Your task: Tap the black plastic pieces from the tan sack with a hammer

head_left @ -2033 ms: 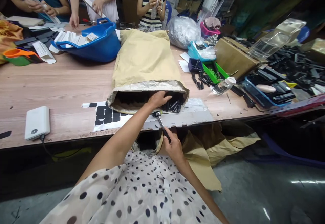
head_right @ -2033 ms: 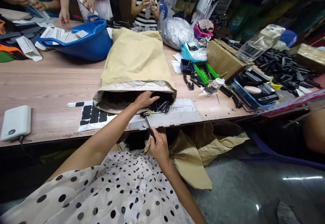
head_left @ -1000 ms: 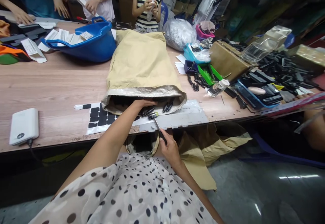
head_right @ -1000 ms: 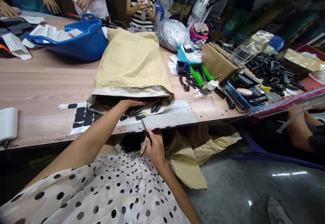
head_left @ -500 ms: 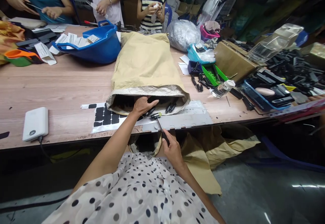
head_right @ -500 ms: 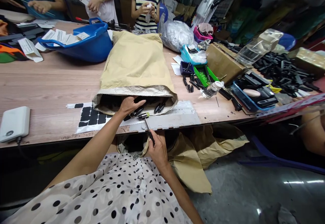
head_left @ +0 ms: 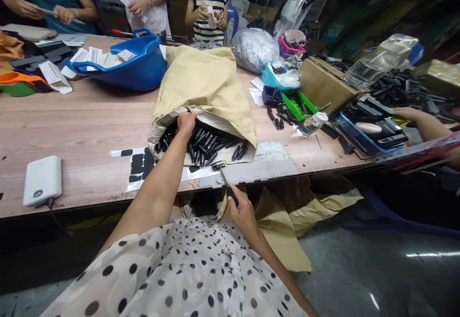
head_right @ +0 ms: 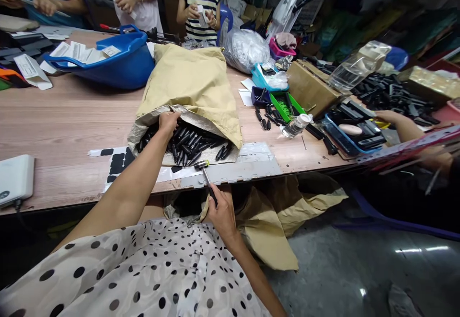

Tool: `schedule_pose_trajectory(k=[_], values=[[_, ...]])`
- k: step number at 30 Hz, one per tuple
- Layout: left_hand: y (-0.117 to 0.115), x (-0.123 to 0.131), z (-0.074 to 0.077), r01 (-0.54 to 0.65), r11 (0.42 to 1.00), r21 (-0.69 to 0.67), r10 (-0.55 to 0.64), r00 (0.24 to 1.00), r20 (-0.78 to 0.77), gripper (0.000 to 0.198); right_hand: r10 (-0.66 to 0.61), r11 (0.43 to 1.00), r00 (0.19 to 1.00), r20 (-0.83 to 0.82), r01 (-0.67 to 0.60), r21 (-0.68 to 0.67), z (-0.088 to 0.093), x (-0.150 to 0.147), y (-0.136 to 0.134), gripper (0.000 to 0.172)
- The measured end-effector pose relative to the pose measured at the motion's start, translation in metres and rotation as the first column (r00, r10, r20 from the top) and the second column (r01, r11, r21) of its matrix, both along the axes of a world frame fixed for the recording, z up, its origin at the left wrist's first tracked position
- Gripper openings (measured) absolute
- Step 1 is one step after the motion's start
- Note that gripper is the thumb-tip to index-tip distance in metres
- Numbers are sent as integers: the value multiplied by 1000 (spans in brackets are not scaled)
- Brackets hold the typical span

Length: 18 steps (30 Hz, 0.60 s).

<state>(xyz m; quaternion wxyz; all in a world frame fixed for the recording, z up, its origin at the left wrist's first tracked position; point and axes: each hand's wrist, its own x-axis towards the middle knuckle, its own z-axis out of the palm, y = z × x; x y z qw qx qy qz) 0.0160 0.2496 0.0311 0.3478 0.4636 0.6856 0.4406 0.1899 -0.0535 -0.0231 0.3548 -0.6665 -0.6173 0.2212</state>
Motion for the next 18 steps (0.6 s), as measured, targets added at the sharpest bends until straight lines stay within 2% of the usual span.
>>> schedule_pose_trajectory(k=[2, 5, 10, 14, 18], values=[[-12, -1, 0, 59, 997, 58, -58, 998, -7, 30, 0, 1000, 1000, -17, 0, 1, 0, 0, -1, 47], [-44, -1, 1, 135, 980, 147, -125, 989, -72, 36, 0, 1000, 999, -44, 0, -4, -3, 1, -1, 47], [-102, 6, 2, 215, 966, 142, -170, 947, -274, 40, -6, 1000, 997, -73, 4, -21, -6, 3, -2, 47], [-137, 13, -7, 324, 935, 147, -201, 823, -532, 22, -21, 1000, 995, -98, 19, -23, -3, 2, -1, 46], [-153, 18, -16, 496, 864, 82, -324, 674, -664, 13, -49, 998, 981, -187, 39, -59, -2, -2, -3, 47]])
